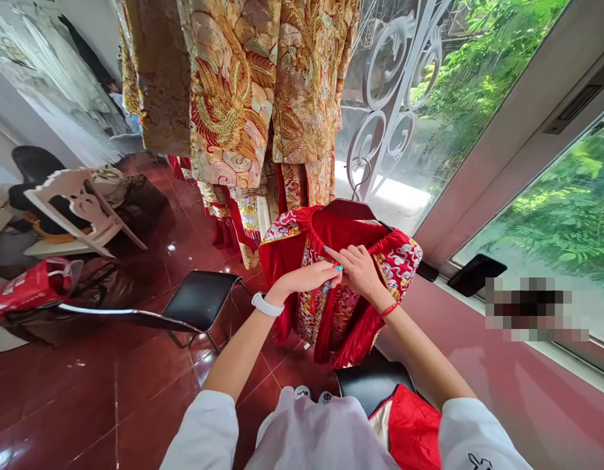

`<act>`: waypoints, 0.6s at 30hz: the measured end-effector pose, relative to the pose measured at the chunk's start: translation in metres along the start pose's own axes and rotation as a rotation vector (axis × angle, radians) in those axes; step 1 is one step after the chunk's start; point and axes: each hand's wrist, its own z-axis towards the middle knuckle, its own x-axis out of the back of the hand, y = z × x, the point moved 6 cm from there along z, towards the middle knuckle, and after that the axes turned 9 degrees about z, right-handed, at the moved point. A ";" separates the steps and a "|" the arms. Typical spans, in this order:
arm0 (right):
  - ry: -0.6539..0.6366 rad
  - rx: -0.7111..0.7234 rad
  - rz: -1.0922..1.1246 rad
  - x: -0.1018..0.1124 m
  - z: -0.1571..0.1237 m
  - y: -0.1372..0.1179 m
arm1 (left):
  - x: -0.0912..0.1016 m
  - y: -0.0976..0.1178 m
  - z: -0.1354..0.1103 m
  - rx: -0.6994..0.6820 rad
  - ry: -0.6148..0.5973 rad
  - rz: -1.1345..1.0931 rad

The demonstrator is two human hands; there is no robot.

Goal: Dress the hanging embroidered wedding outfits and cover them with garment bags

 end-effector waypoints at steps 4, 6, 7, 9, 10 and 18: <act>0.000 -0.063 0.006 -0.007 -0.005 0.007 | 0.015 -0.003 -0.001 0.003 0.077 0.119; -0.016 -0.083 0.044 -0.005 -0.005 0.006 | 0.029 -0.004 -0.004 0.005 0.214 0.242; -0.014 -0.097 0.095 -0.002 -0.005 0.005 | 0.034 -0.003 -0.006 -0.002 0.271 0.305; 0.027 -0.138 0.274 0.007 -0.003 0.005 | 0.041 0.001 -0.008 -0.030 0.367 0.415; 0.062 -0.165 0.391 0.013 -0.002 0.007 | 0.044 0.004 -0.009 -0.051 0.420 0.458; -0.001 -0.219 0.791 0.039 0.007 0.021 | 0.036 0.008 0.022 -0.141 0.237 0.268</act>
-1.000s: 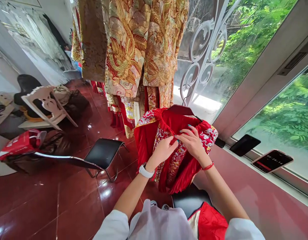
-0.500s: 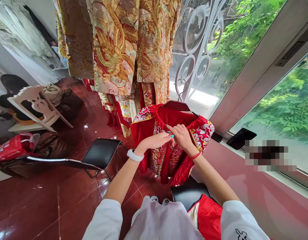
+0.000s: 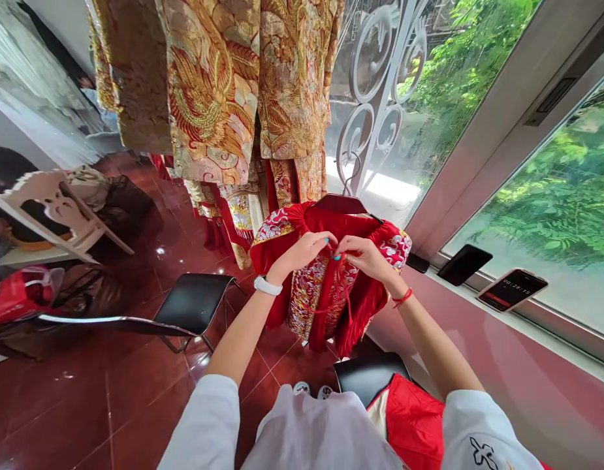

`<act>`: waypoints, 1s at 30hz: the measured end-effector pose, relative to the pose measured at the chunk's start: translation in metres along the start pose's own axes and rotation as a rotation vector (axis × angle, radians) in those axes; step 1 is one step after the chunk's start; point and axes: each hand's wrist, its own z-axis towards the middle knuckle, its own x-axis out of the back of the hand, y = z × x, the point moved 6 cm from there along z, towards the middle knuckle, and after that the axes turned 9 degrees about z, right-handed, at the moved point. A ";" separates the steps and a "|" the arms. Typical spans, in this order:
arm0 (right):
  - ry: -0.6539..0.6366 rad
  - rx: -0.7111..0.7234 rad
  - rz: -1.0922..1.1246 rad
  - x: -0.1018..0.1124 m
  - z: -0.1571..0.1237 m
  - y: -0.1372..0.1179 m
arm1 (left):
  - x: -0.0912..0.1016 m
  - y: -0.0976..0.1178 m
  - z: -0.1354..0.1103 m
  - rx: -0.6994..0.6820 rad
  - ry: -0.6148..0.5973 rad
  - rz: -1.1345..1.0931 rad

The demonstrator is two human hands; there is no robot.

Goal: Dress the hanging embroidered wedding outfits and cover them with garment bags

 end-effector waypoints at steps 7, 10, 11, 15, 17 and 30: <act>-0.100 0.205 -0.566 -0.002 -0.010 -0.018 | -0.005 -0.018 0.020 0.181 0.057 -0.226; -0.040 0.238 -0.556 -0.001 -0.017 -0.015 | -0.003 -0.006 0.019 0.140 0.130 -0.498; -0.006 0.237 -0.530 0.000 -0.019 -0.014 | 0.002 -0.001 0.016 0.123 0.180 -0.615; 0.126 0.196 -0.466 0.006 -0.035 -0.005 | 0.041 0.010 -0.020 0.053 0.497 -1.163; 0.211 0.157 -0.503 0.012 -0.048 0.000 | 0.068 0.007 -0.051 -0.066 0.705 -1.264; 0.240 -0.096 -0.517 0.069 -0.068 0.044 | 0.043 -0.104 -0.182 0.378 1.126 -0.920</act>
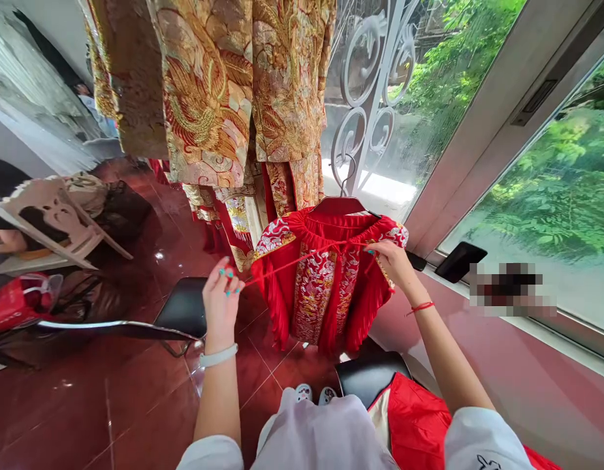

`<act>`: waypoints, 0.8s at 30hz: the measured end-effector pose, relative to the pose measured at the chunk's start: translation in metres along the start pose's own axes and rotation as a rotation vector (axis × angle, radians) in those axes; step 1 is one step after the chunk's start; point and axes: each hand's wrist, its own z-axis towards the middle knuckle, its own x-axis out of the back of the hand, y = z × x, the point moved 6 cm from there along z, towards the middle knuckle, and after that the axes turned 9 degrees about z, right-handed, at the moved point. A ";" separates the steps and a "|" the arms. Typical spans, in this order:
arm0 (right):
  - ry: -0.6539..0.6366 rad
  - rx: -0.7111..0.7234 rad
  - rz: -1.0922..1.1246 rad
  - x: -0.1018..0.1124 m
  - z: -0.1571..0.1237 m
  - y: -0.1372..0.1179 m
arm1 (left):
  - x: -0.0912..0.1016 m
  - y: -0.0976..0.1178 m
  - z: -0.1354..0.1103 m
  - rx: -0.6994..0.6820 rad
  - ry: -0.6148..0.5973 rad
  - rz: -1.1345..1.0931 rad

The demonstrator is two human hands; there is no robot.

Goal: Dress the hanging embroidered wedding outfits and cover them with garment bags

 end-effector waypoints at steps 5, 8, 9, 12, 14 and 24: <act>0.060 -0.294 0.340 -0.018 -0.002 -0.001 | 0.006 -0.045 -0.013 0.125 -0.096 0.536; 0.144 -0.360 0.589 -0.021 0.006 -0.003 | -0.017 -0.036 -0.022 -0.055 -0.024 0.978; 0.144 -0.358 0.643 -0.022 0.009 -0.003 | -0.036 -0.032 -0.027 -0.146 -0.033 1.083; 0.114 -0.330 0.636 -0.023 0.012 -0.006 | -0.123 -0.030 -0.048 -0.514 -0.243 1.209; 0.118 -0.293 0.585 -0.020 0.010 -0.008 | -0.177 -0.039 -0.057 -0.687 -0.357 1.258; 0.089 -0.213 0.374 -0.009 -0.003 -0.011 | -0.207 -0.070 -0.036 -0.171 -0.483 0.725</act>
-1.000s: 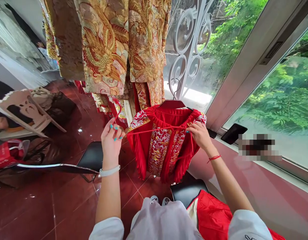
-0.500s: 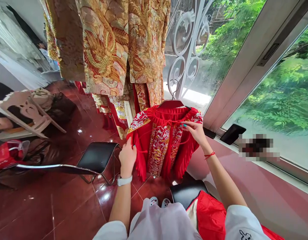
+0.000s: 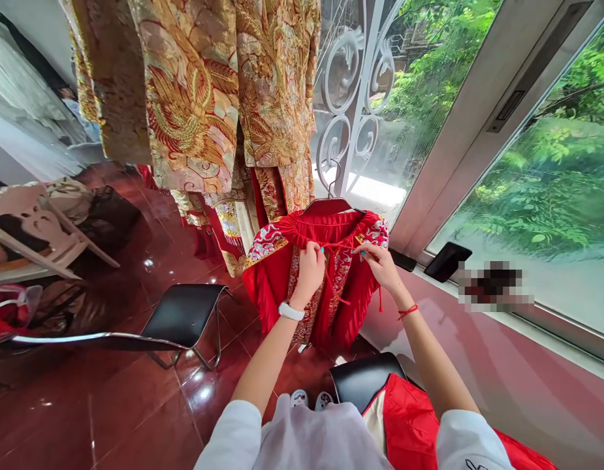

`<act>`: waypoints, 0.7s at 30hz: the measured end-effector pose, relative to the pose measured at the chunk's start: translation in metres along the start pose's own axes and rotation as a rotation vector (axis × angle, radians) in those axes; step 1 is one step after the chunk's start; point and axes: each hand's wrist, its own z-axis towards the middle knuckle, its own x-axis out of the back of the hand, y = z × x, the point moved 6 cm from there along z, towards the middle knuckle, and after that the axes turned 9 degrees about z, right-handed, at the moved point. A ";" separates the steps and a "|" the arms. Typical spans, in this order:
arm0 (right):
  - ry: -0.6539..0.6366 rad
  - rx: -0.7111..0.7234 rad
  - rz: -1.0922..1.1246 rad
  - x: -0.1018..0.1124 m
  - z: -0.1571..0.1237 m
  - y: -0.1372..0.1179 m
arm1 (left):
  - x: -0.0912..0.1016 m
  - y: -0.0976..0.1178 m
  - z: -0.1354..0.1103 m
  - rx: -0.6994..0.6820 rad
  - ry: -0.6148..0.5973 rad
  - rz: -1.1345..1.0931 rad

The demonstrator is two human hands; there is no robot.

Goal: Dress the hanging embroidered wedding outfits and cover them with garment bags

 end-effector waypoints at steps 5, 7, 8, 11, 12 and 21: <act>0.045 0.064 -0.155 0.013 0.014 -0.008 | -0.008 -0.010 -0.010 0.516 -0.532 -0.767; 0.065 0.102 -0.177 0.017 0.018 -0.010 | 0.009 -0.013 -0.009 0.587 -0.480 -0.896; 0.076 0.110 -0.184 0.018 0.018 -0.010 | 0.019 -0.015 -0.008 0.605 -0.434 -0.942; 0.084 0.090 -0.203 0.015 0.013 -0.006 | 0.039 -0.020 -0.008 0.644 -0.339 -1.027; 0.067 0.077 -0.230 0.011 0.010 -0.006 | 0.041 -0.021 -0.009 0.654 -0.331 -1.046; 0.558 0.043 -0.329 -0.013 0.023 -0.013 | 0.019 -0.005 0.006 0.296 -0.391 -0.794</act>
